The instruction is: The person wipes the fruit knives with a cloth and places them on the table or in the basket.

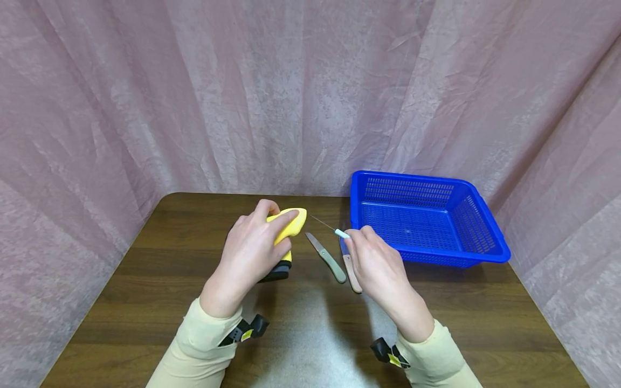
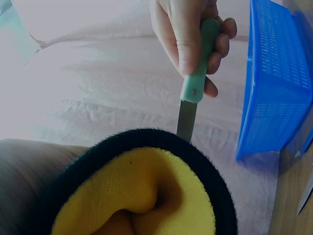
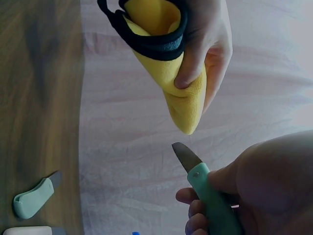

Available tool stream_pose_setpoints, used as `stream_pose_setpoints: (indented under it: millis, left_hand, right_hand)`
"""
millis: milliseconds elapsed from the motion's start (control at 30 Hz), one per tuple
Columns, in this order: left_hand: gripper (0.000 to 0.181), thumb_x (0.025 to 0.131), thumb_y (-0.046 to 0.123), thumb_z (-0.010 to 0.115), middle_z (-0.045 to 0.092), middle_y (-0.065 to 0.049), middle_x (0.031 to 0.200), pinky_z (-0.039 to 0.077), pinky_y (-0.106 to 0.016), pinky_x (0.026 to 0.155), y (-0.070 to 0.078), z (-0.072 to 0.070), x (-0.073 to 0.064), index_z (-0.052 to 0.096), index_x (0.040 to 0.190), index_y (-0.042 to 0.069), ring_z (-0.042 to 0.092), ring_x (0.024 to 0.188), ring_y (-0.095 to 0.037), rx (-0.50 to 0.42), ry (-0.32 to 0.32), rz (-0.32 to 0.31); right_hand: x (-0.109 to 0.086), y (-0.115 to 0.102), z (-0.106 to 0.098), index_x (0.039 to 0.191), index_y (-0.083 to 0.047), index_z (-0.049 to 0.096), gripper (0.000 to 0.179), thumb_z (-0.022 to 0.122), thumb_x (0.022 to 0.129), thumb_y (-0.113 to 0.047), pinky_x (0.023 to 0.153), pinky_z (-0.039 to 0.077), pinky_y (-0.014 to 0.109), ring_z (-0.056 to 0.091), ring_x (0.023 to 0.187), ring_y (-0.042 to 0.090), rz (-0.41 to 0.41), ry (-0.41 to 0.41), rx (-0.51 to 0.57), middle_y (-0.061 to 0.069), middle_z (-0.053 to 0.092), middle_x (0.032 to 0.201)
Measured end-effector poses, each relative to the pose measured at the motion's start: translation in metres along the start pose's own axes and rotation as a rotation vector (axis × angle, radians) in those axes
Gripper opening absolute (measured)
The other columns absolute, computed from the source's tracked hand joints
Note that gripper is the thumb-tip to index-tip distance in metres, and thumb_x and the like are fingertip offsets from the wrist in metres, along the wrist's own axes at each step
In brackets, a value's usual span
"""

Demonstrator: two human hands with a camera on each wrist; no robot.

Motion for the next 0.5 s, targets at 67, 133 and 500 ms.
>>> stream_pose_setpoints:
  millis: [67, 133, 500]
  left_hand:
    - [0.056, 0.083, 0.006, 0.078, 0.064, -0.016, 0.123, 0.054, -0.053, 0.077, 0.002, 0.0, 0.0, 0.079, 0.137, 0.02, 0.067, 0.081, -0.036, 0.001, 0.005, 0.005]
    - [0.056, 0.083, 0.006, 0.078, 0.064, -0.016, 0.123, 0.054, -0.053, 0.077, 0.003, 0.0, 0.0, 0.078, 0.138, 0.02, 0.068, 0.081, -0.036, 0.003, 0.008, 0.013]
    - [0.056, 0.082, 0.006, 0.081, 0.064, -0.017, 0.122, 0.055, -0.052, 0.077, 0.014, 0.002, 0.0, 0.079, 0.136, 0.019, 0.069, 0.08, -0.035, 0.012, 0.032, 0.07]
  right_hand:
    - [0.0, 0.0, 0.0, 0.119, -0.004, 0.075, 0.017, 0.064, 0.111, -0.014, 0.059, 0.053, 0.046, 0.059, 0.076, 0.027, 0.001, -0.003, 0.0, 0.007, 0.059, 0.091]
    - [0.0, 0.0, -0.001, 0.12, -0.004, 0.075, 0.016, 0.067, 0.11, -0.014, 0.058, 0.052, 0.044, 0.057, 0.075, 0.026, 0.001, -0.006, -0.001, 0.006, 0.058, 0.091]
    - [-0.001, -0.002, -0.001, 0.119, -0.005, 0.075, 0.018, 0.078, 0.103, -0.013, 0.051, 0.049, 0.044, 0.056, 0.063, 0.025, -0.013, -0.011, 0.009, 0.007, 0.06, 0.092]
Point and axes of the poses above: each hand's wrist, its own x-axis towards the middle knuckle, its own z-axis out of the palm, y = z × x, the point moved 4 cm from there along x, towards the middle knuckle
